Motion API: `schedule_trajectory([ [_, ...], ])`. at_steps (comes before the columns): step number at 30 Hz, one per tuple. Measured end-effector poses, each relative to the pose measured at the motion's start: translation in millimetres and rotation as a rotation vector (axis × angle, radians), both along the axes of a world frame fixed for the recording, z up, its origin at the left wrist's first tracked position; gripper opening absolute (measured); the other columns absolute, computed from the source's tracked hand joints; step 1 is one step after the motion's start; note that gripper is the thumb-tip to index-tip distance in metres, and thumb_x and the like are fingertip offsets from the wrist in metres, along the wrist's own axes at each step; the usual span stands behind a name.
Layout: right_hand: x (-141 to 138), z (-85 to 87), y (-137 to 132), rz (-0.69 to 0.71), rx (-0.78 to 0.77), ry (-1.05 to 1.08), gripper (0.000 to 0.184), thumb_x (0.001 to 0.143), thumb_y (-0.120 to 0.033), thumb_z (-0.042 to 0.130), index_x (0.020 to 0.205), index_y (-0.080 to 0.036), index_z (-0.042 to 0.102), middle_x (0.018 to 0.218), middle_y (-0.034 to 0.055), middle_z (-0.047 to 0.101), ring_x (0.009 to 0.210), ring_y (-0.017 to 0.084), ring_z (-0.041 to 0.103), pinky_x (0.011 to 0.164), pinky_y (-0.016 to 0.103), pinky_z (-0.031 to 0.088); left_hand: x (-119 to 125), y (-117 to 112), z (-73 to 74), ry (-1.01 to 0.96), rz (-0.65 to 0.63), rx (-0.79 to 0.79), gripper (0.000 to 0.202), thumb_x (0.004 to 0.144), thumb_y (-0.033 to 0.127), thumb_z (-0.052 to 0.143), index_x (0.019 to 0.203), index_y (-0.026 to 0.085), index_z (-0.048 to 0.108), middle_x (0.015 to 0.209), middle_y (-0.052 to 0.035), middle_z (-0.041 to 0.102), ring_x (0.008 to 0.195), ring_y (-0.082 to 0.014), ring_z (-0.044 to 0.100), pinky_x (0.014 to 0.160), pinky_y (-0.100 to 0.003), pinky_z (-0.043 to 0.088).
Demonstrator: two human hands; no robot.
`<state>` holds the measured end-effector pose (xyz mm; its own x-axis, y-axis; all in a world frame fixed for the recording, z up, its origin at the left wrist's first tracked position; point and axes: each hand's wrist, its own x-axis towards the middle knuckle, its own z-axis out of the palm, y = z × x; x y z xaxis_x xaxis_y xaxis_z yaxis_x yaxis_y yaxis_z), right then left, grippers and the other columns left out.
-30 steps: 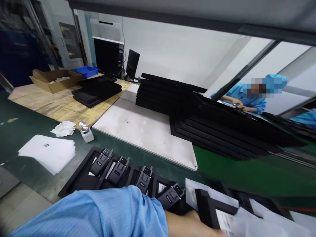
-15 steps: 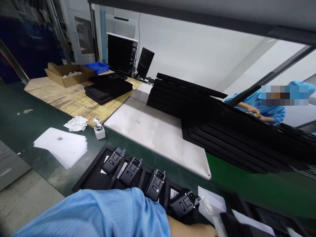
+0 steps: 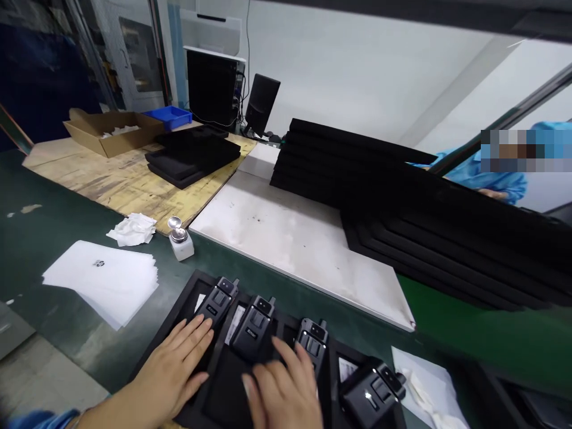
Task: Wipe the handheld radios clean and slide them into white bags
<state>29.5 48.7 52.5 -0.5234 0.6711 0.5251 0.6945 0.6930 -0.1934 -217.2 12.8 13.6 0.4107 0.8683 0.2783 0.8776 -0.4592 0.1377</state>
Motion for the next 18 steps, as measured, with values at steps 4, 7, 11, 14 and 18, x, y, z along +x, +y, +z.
schedule_trajectory([
  [4,-63.4,-19.6,43.2,0.104,-0.059,-0.086,0.026,0.093,-0.023,0.054,0.067,-0.020,0.058,0.069,0.0032,0.058,0.120,0.029,0.053,0.116,0.055,0.021,-1.7,3.5,-8.7,-0.005,-0.001,0.070,0.051,0.089,0.030,0.056,0.138,0.015,0.050,0.145,-0.0068,0.051,0.136,-0.0232,0.041,0.113,-0.038,0.034],
  [7,-82.9,-26.8,63.9,0.130,-0.036,-0.221,0.027,0.090,-0.028,0.062,0.065,-0.019,0.058,0.066,0.0030,0.057,0.122,0.030,0.051,0.117,0.056,0.015,-3.0,10.1,-15.1,-0.045,0.002,0.147,0.046,0.091,0.039,0.054,0.130,0.014,0.058,0.136,-0.0058,0.059,0.133,-0.0209,0.044,0.116,-0.034,0.026],
  [11,-88.6,-27.6,74.6,0.126,-0.023,-0.267,0.031,0.092,-0.029,0.059,0.063,-0.019,0.057,0.062,0.0026,0.054,0.125,0.031,0.049,0.118,0.058,0.012,-6.5,18.5,-21.5,-0.035,-0.036,0.202,0.042,0.093,0.042,0.049,0.121,0.015,0.064,0.130,-0.0044,0.063,0.133,-0.0204,0.043,0.120,-0.034,0.012],
  [14,-91.8,-27.0,76.3,0.141,-0.023,-0.311,0.030,0.093,-0.026,0.057,0.064,-0.019,0.058,0.061,0.0028,0.053,0.127,0.032,0.047,0.118,0.058,0.013,-9.0,22.5,-22.6,-0.034,-0.054,0.219,0.037,0.095,0.039,0.047,0.118,0.017,0.066,0.127,-0.0035,0.065,0.136,-0.0205,0.038,0.121,-0.038,0.006],
  [18,-95.7,-24.8,76.0,0.167,-0.031,-0.344,0.027,0.092,-0.023,0.057,0.065,-0.018,0.059,0.061,0.0022,0.052,0.127,0.033,0.048,0.118,0.057,0.012,-8.8,23.6,-26.9,-0.049,-0.062,0.218,0.033,0.094,0.035,0.049,0.115,0.018,0.068,0.125,-0.0024,0.066,0.144,-0.0216,0.026,0.122,-0.039,0.008],
])
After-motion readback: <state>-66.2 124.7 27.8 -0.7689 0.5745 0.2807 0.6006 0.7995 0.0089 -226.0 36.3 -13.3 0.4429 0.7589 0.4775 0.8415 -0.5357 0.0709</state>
